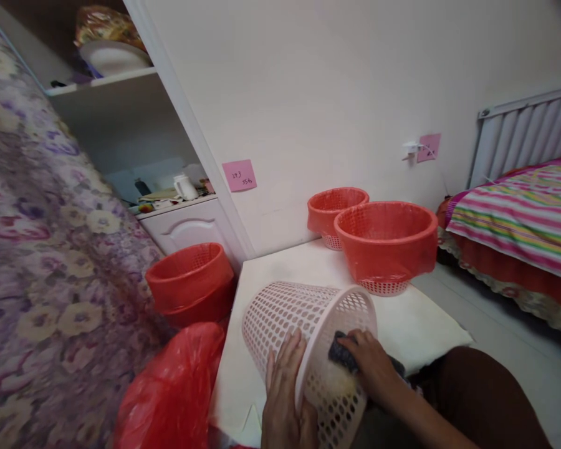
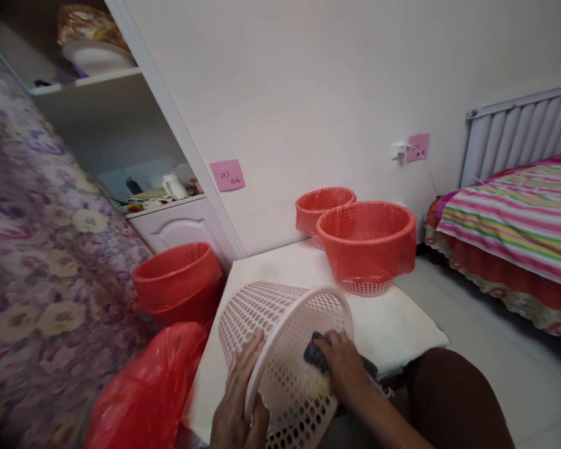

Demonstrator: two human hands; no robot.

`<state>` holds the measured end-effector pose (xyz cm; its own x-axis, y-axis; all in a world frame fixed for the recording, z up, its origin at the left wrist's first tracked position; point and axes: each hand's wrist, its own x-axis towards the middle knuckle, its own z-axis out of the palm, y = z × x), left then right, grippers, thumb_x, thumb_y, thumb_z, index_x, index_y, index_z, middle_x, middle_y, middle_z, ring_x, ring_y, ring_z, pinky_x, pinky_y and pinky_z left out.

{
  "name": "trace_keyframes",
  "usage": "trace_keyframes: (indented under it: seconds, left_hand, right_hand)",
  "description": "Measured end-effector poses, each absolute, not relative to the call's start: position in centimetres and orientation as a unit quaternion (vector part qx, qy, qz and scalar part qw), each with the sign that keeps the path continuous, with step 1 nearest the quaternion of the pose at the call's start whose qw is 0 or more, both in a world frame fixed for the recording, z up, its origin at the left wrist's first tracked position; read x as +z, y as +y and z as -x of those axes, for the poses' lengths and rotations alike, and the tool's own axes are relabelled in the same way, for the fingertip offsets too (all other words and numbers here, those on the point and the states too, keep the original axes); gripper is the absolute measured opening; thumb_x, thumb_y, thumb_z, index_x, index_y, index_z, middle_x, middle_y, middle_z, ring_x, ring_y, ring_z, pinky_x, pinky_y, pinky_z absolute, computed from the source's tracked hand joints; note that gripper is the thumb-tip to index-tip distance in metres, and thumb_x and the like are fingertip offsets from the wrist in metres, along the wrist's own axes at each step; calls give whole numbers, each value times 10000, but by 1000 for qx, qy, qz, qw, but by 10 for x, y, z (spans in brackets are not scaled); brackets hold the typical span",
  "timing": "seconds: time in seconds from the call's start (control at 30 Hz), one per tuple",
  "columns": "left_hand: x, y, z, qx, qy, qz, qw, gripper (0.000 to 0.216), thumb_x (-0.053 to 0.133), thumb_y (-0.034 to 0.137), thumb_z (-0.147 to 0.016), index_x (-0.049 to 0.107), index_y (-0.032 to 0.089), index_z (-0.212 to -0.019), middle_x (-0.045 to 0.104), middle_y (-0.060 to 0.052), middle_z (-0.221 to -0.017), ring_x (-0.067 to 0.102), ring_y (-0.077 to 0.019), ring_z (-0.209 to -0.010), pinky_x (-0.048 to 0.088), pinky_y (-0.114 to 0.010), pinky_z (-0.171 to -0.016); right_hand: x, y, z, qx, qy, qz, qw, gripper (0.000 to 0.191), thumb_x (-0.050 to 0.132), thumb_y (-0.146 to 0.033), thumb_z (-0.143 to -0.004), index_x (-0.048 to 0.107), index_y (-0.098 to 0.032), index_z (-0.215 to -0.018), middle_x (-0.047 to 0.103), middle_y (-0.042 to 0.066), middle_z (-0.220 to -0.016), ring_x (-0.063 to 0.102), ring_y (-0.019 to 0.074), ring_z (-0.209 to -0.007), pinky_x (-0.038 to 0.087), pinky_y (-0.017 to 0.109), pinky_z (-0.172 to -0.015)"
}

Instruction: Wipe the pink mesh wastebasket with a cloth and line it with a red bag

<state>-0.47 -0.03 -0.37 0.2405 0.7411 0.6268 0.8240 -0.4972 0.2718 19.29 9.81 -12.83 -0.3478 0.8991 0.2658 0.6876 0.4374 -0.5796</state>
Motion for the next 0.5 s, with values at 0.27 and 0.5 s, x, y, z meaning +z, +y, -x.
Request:
trace_keyframes:
  seconds: [0.27, 0.5]
  left_hand:
    - [-61, 1, 42, -491, -434, 746, 119, 513, 465, 234, -933, 410, 303, -1438, 574, -67, -1398, 534, -248, -1295, 450, -442, -1082]
    - [-93, -2, 42, -538, -419, 703, 203, 474, 416, 316, -954, 444, 260, -1424, 624, -84, -1336, 571, -234, -1256, 516, -387, -1011]
  right_hand:
    - [-147, 86, -177, 145, -796, 513, 285, 719, 463, 29, -621, 584, -280, -1259, 541, 97, -1276, 476, 300, -1134, 375, 431, -928]
    - [-144, 78, -181, 137, -810, 493, 286, 713, 463, 3, -607, 593, -219, -1272, 559, 143, -1268, 486, 324, -1149, 394, 458, -937]
